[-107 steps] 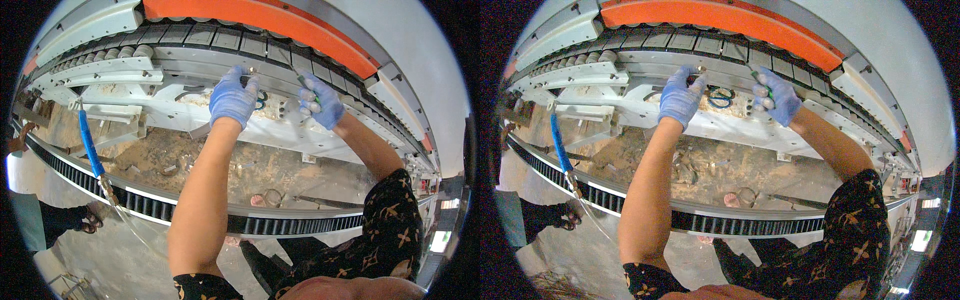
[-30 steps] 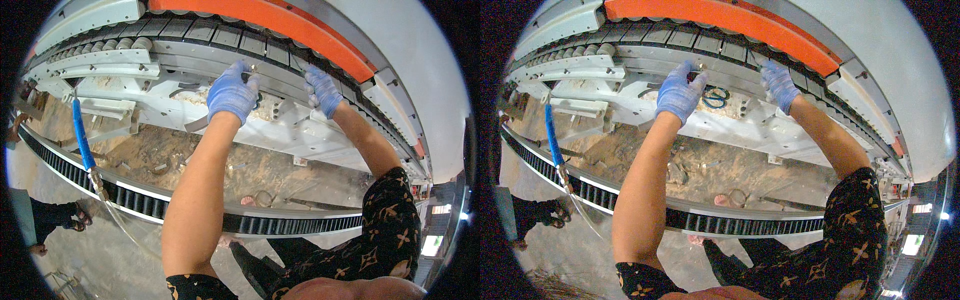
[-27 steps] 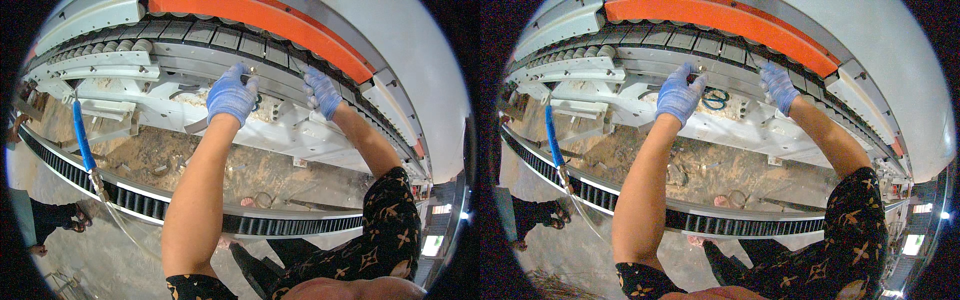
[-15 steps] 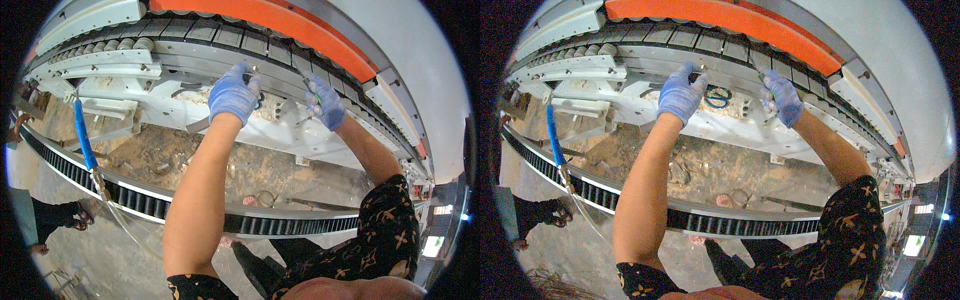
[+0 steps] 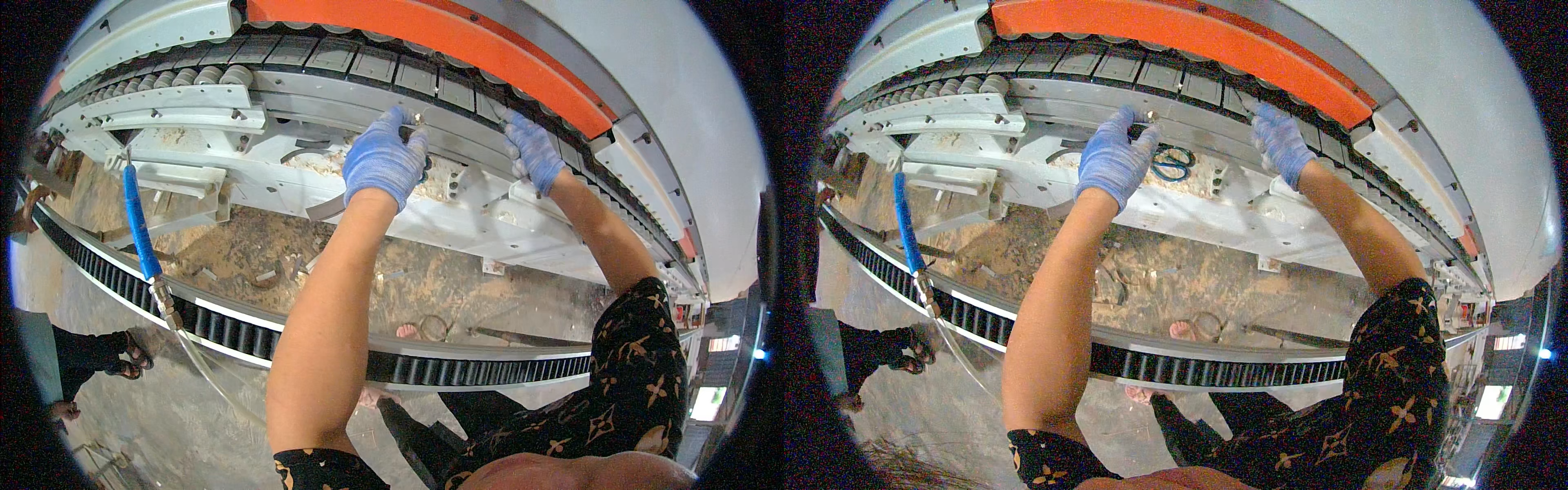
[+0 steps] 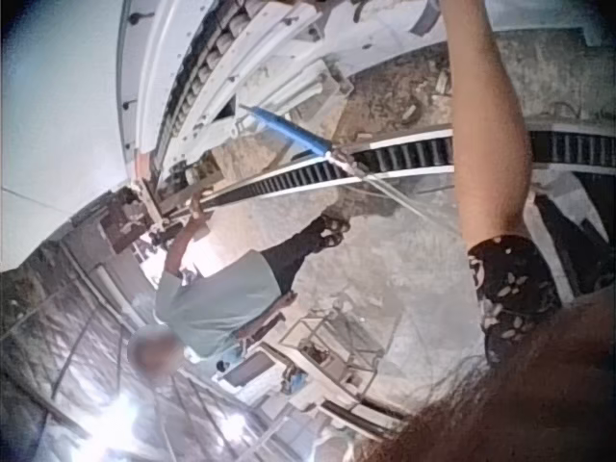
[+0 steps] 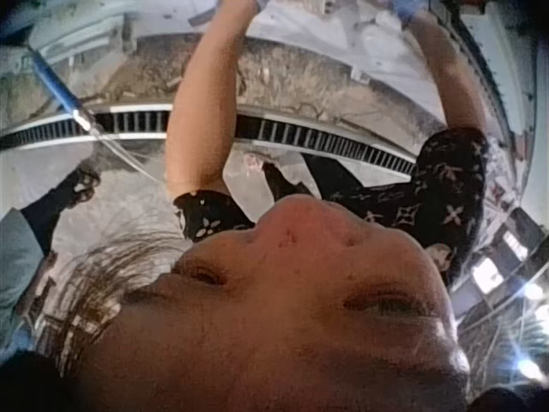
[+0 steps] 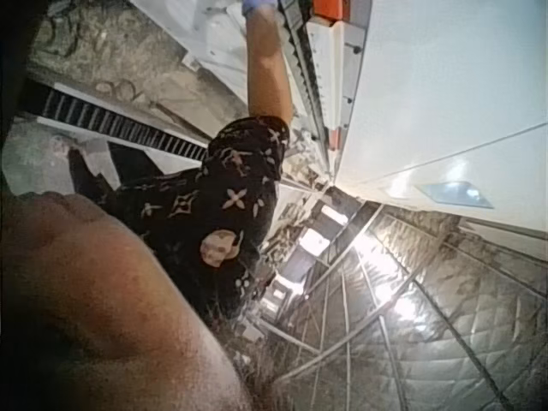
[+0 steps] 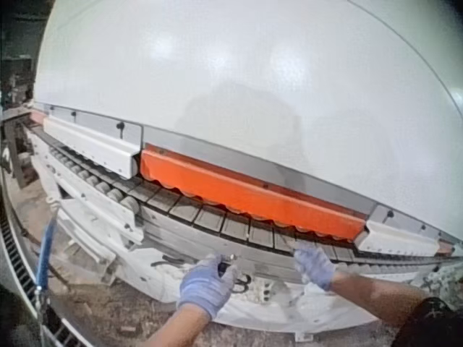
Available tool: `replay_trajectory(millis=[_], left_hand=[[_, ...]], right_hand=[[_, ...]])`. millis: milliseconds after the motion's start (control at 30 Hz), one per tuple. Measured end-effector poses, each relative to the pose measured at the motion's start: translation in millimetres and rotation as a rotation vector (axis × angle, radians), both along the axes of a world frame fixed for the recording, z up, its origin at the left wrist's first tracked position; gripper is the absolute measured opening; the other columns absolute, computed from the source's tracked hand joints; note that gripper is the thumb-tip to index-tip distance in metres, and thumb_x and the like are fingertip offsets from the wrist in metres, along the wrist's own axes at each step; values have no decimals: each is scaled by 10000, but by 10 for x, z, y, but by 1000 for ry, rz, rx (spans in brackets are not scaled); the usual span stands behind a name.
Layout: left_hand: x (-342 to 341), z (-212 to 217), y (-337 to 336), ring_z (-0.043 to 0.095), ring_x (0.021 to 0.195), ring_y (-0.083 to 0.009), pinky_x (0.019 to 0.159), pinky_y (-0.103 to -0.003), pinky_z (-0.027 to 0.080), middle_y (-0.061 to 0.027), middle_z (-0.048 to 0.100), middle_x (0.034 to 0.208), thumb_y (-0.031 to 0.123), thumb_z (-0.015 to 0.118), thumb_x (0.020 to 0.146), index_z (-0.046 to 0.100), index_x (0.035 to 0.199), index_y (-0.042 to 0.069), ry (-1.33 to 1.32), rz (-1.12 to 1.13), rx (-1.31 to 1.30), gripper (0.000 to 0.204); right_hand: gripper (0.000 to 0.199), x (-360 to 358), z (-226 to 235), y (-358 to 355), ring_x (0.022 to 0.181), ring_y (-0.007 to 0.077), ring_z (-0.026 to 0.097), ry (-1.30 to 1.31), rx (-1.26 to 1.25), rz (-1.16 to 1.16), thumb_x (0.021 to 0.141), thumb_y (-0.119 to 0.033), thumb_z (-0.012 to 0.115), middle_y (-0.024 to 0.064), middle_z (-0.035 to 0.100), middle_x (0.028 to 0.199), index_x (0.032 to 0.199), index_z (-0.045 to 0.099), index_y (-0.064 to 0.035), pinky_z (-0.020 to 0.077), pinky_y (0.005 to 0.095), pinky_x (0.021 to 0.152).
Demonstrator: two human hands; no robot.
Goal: The person uses a screwdriver and pliers to adjust and remove small components from a large industrial machine. They work along a curved section of the equipment, manipulating fasteners and parts with both hands.
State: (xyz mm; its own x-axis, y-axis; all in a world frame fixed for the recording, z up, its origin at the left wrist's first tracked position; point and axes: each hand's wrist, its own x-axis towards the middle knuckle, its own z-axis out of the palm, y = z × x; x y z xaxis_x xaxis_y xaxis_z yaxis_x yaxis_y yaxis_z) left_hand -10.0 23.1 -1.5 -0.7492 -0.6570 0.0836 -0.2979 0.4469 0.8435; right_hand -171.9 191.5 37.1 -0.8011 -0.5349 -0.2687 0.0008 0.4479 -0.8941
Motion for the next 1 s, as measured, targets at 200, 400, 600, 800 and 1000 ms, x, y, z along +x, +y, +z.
replay_trajectory(millis=[200,400,600,800,1000], left_hand=[[-23,25,48,601,798,-323,724,-371,466,-183,630,870,308,607,788,601,959,46,82,6,-3,313],[-29,-40,17,599,794,-317,722,-371,466,-181,627,859,320,621,780,599,965,46,106,12,27,331],[-54,-56,43,599,796,-317,728,-367,466,-178,629,866,309,617,790,601,964,45,86,4,-14,316],[-40,-24,41,602,811,-319,727,-371,468,-186,629,882,296,614,793,599,963,30,66,-11,12,316],[-36,-63,40,598,776,-311,716,-362,468,-182,625,847,295,617,789,596,962,22,88,-9,-57,324]], right_hand=[[366,-172,-51,127,371,60,310,119,58,90,926,-226,405,-50,375,561,1289,421,-187,280,207,320],[389,-101,52,84,381,57,308,-54,12,53,925,-227,392,-54,365,558,1312,403,-194,298,213,352],[401,-65,100,88,377,53,299,-129,-58,73,925,-229,387,-54,366,558,1323,390,-178,329,224,377],[381,-187,20,156,368,52,302,-293,-170,50,923,-243,407,-62,366,548,1302,405,-207,343,240,403],[282,-205,-118,209,375,74,336,-570,-397,24,918,-260,431,-63,390,552,1199,448,-242,350,282,454]])
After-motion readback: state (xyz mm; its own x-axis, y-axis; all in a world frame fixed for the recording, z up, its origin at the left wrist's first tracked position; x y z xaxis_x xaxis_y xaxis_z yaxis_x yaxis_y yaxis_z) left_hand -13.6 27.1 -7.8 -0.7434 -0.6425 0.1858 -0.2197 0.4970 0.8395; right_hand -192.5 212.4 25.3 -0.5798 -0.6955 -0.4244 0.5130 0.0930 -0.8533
